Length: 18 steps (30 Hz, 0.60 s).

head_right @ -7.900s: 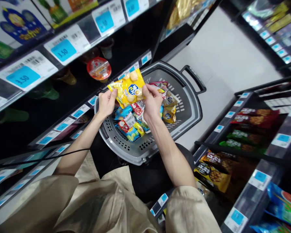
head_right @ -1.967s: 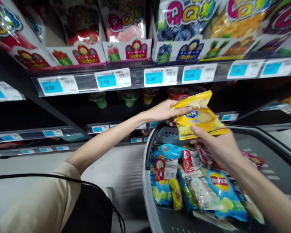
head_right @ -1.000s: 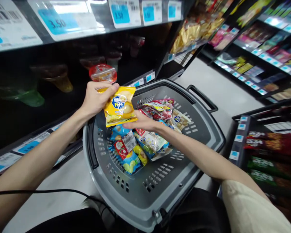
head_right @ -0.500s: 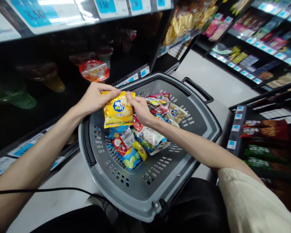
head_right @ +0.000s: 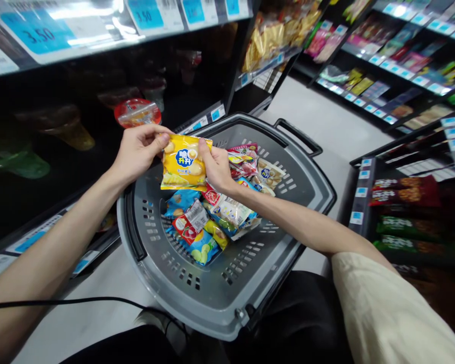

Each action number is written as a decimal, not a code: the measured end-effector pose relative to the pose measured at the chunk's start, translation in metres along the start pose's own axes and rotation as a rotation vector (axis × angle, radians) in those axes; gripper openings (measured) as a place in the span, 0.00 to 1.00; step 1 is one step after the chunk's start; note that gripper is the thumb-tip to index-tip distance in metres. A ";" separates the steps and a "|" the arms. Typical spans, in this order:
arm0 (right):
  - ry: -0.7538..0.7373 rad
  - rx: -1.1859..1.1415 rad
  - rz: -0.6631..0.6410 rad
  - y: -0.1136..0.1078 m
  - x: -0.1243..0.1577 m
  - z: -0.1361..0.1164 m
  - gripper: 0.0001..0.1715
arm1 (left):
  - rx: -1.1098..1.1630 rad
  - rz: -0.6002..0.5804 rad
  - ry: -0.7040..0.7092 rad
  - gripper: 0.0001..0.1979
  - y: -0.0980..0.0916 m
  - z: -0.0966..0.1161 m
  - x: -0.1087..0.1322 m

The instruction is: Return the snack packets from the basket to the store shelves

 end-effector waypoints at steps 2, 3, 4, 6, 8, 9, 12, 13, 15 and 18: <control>-0.016 -0.009 0.020 -0.001 0.000 0.000 0.40 | 0.006 0.012 0.013 0.24 -0.001 0.000 0.000; -0.025 -0.018 0.033 -0.002 -0.001 0.000 0.41 | 0.014 0.016 0.018 0.24 -0.001 0.001 -0.001; -0.034 -0.029 0.048 -0.004 -0.003 0.001 0.41 | 0.022 0.018 0.022 0.23 0.000 0.002 -0.001; -0.051 -0.049 0.083 -0.007 -0.005 0.001 0.41 | 0.026 0.014 0.026 0.21 0.001 0.003 -0.001; -0.068 -0.067 0.109 -0.010 -0.007 0.000 0.40 | 0.011 0.001 0.021 0.20 0.002 0.004 -0.002; -0.076 -0.074 0.115 -0.011 -0.007 -0.002 0.39 | 0.003 -0.007 0.015 0.19 0.003 0.004 -0.002; -0.095 -0.080 0.121 -0.011 -0.006 -0.006 0.39 | -0.003 -0.012 -0.007 0.16 0.004 0.001 -0.001; -0.099 -0.072 0.121 -0.011 -0.005 -0.007 0.39 | 0.000 -0.010 -0.011 0.14 0.003 0.000 -0.001; -0.109 -0.052 0.126 -0.010 -0.004 -0.009 0.39 | -0.001 -0.002 -0.011 0.12 0.003 -0.001 -0.001; -0.125 -0.046 0.134 -0.011 -0.003 -0.009 0.39 | -0.013 -0.008 0.010 0.12 0.002 -0.001 -0.001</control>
Point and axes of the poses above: each hand's wrist, its own x-axis away from the middle knuckle, its own y-axis out of the palm, z = x × y, the point moved 8 cm from there along -x, towards the middle knuckle, and after that the axes turned 4 degrees about -x, right-handed, at the moved point
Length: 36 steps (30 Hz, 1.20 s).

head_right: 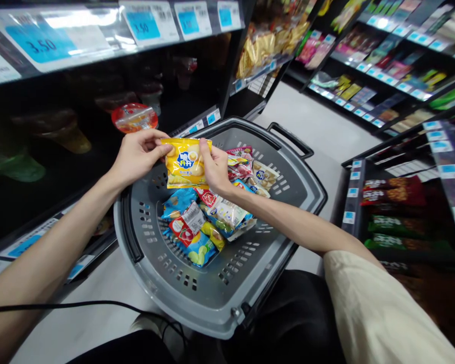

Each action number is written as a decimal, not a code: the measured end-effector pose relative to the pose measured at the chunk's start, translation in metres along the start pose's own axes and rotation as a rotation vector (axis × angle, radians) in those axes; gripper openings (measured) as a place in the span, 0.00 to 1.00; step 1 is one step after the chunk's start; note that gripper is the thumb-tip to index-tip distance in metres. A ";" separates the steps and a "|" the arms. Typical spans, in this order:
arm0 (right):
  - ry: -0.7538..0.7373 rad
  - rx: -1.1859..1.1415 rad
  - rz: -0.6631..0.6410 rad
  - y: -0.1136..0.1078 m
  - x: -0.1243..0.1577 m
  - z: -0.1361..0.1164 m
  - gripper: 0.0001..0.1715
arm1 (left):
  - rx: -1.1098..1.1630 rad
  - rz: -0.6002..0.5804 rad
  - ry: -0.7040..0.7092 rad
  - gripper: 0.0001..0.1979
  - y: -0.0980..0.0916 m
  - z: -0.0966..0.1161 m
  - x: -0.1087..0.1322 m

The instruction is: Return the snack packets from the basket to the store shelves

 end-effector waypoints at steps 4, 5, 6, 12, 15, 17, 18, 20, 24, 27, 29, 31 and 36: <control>0.012 -0.013 0.014 -0.001 0.000 0.002 0.39 | 0.011 -0.023 0.041 0.12 0.000 0.004 0.000; 0.023 -0.014 0.018 -0.001 0.001 0.003 0.39 | 0.016 -0.026 0.050 0.12 -0.001 0.005 0.000; 0.035 -0.016 0.018 -0.001 0.001 0.003 0.39 | 0.022 -0.028 0.058 0.11 -0.001 0.005 0.000; 0.029 -0.041 0.016 -0.001 0.002 0.000 0.40 | 0.044 -0.034 0.079 0.12 -0.001 0.003 -0.001; 0.015 -0.024 0.007 0.001 0.003 -0.002 0.40 | 0.055 -0.030 0.092 0.14 -0.001 0.001 -0.001; 0.016 -0.005 0.004 0.002 0.003 -0.003 0.41 | 0.063 -0.023 0.093 0.14 -0.001 0.001 -0.001; 0.015 0.000 0.006 0.002 0.003 -0.003 0.41 | 0.065 -0.018 0.093 0.14 -0.001 0.001 0.000; 0.011 -0.003 0.010 0.001 0.003 -0.003 0.41 | 0.058 -0.006 0.095 0.13 -0.001 0.003 0.000; 0.009 -0.014 0.006 0.000 0.002 -0.002 0.41 | 0.024 0.013 0.108 0.11 -0.002 0.007 0.001; 0.016 -0.001 0.002 0.000 0.002 -0.001 0.41 | 0.034 0.011 0.096 0.11 -0.002 0.007 0.000; 0.020 0.007 0.000 0.000 0.002 -0.001 0.41 | 0.040 0.005 0.083 0.11 -0.002 0.007 0.000; 0.023 0.003 -0.002 0.000 0.002 0.000 0.40 | 0.042 0.004 0.071 0.11 -0.002 0.006 0.000; 0.045 0.001 0.003 -0.001 0.002 0.004 0.39 | 0.041 0.004 0.043 0.13 -0.002 0.005 0.000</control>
Point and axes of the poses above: each hand's wrist, its own x-axis away from the middle knuckle, its own y-axis out of the palm, z = x × y, the point moved 8 cm from there along -x, towards the middle knuckle, and after that the axes turned 4 degrees about -x, right-handed, at the moved point
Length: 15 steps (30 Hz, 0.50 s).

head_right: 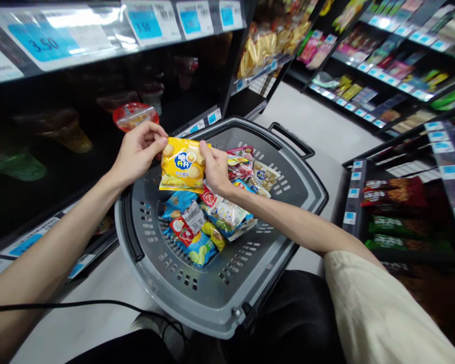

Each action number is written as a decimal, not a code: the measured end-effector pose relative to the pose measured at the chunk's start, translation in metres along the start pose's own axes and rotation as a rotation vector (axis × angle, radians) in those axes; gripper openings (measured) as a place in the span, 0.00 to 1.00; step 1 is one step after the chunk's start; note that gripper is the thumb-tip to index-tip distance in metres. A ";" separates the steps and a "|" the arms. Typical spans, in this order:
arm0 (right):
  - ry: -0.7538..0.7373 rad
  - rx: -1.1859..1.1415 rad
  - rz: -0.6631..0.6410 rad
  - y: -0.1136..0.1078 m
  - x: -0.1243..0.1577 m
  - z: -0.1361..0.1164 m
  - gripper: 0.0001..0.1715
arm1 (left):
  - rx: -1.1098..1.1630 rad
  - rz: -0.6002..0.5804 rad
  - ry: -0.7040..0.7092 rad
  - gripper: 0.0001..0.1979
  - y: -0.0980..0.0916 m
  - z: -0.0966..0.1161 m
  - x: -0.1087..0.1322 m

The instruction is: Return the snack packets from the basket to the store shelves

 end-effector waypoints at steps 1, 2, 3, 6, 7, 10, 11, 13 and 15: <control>0.003 0.005 0.001 0.000 0.000 0.001 0.39 | -0.003 -0.002 0.001 0.14 0.000 0.000 0.000; 0.004 0.010 0.001 0.000 0.000 0.001 0.40 | -0.007 -0.005 0.004 0.14 0.000 0.000 0.000; 0.004 0.013 0.001 -0.001 -0.001 0.001 0.40 | -0.011 -0.008 0.008 0.14 0.001 0.000 0.000; -0.003 0.017 0.001 -0.001 -0.001 0.001 0.41 | -0.018 -0.005 0.009 0.14 0.001 0.000 0.000; -0.004 0.019 0.002 -0.001 -0.001 0.001 0.41 | -0.019 -0.002 0.006 0.14 0.001 0.000 0.000; -0.006 0.019 0.011 -0.002 -0.001 0.000 0.42 | -0.030 0.008 0.002 0.13 0.000 0.000 0.001; -0.008 0.015 0.015 -0.003 -0.002 0.000 0.42 | -0.040 0.009 0.004 0.12 0.000 0.001 0.001; -0.008 -0.001 0.026 -0.004 -0.002 0.000 0.41 | -0.078 0.016 0.016 0.11 -0.001 0.003 0.001; 0.003 -0.020 0.038 -0.005 -0.003 0.002 0.41 | -0.151 0.039 0.045 0.10 -0.002 0.008 0.002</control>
Point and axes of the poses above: each hand's wrist, its own x-axis away from the middle knuckle, its own y-axis out of the palm, z = x × y, the point moved 8 cm from there along -x, towards the middle knuckle, and after that the axes turned 4 degrees about -x, right-handed, at the moved point
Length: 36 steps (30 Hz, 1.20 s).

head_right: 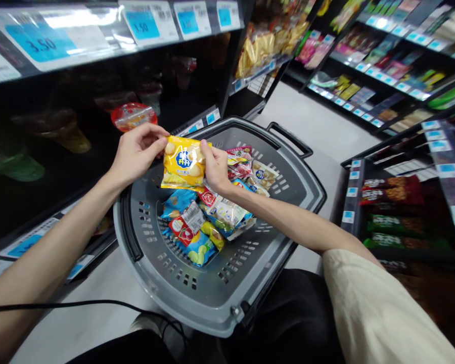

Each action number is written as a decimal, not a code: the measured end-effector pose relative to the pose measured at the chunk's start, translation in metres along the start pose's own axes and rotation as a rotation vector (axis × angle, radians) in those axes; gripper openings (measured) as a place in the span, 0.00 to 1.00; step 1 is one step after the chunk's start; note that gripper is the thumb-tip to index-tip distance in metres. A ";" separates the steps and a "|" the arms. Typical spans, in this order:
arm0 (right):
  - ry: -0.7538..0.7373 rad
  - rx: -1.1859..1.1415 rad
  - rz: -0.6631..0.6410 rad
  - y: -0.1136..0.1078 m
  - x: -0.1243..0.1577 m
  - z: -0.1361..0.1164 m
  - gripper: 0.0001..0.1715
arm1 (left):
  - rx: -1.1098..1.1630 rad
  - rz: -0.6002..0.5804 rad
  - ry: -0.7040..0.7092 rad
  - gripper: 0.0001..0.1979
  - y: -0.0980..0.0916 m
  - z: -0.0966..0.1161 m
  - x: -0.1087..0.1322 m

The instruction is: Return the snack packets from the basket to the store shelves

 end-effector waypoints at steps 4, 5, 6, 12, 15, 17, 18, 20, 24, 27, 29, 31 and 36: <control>0.049 -0.032 0.034 -0.003 -0.004 0.008 0.39 | -0.172 0.003 0.109 0.13 0.002 0.015 0.003; 0.057 -0.044 0.044 -0.004 -0.005 0.009 0.38 | -0.205 -0.012 0.148 0.13 0.004 0.019 0.005; 0.062 -0.057 0.052 -0.005 -0.006 0.010 0.38 | -0.238 -0.029 0.192 0.13 0.006 0.024 0.006; 0.084 -0.087 0.042 -0.006 -0.010 0.013 0.36 | -0.358 -0.261 0.417 0.22 0.028 0.035 0.015; 0.121 -0.101 0.017 -0.003 -0.010 0.018 0.36 | -0.382 -0.395 0.464 0.33 0.042 0.030 0.021; 0.139 -0.125 0.008 -0.001 -0.010 0.021 0.37 | -0.406 -0.430 0.457 0.40 0.046 0.026 0.022; 0.141 -0.141 -0.001 0.000 -0.010 0.021 0.37 | -0.416 -0.438 0.452 0.42 0.047 0.024 0.023; 0.141 -0.172 -0.047 0.004 -0.010 0.018 0.39 | -0.426 -0.448 0.447 0.45 0.047 0.023 0.024; 0.210 -0.209 -0.190 0.013 -0.007 0.009 0.44 | -0.370 -0.415 0.443 0.45 0.044 0.029 0.024; 0.259 -0.241 -0.216 0.013 -0.006 0.008 0.43 | -0.265 -0.343 0.404 0.43 0.035 0.035 0.021; 0.240 -0.233 -0.199 0.011 -0.007 0.009 0.41 | -0.189 -0.309 0.326 0.41 0.029 0.033 0.018; 0.171 -0.189 -0.144 0.005 -0.010 0.010 0.39 | -0.103 -0.304 0.225 0.38 0.024 0.028 0.015; 0.067 -0.130 -0.117 0.002 -0.013 0.009 0.36 | 0.225 -0.316 0.118 0.36 0.015 0.021 0.008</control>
Point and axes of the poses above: each hand's wrist, its own x-axis away from the middle knuckle, its own y-axis out of the palm, z = x × y, the point moved 8 cm from there along -x, towards the middle knuckle, and after that the axes turned 4 degrees about -x, right-handed, at the moved point
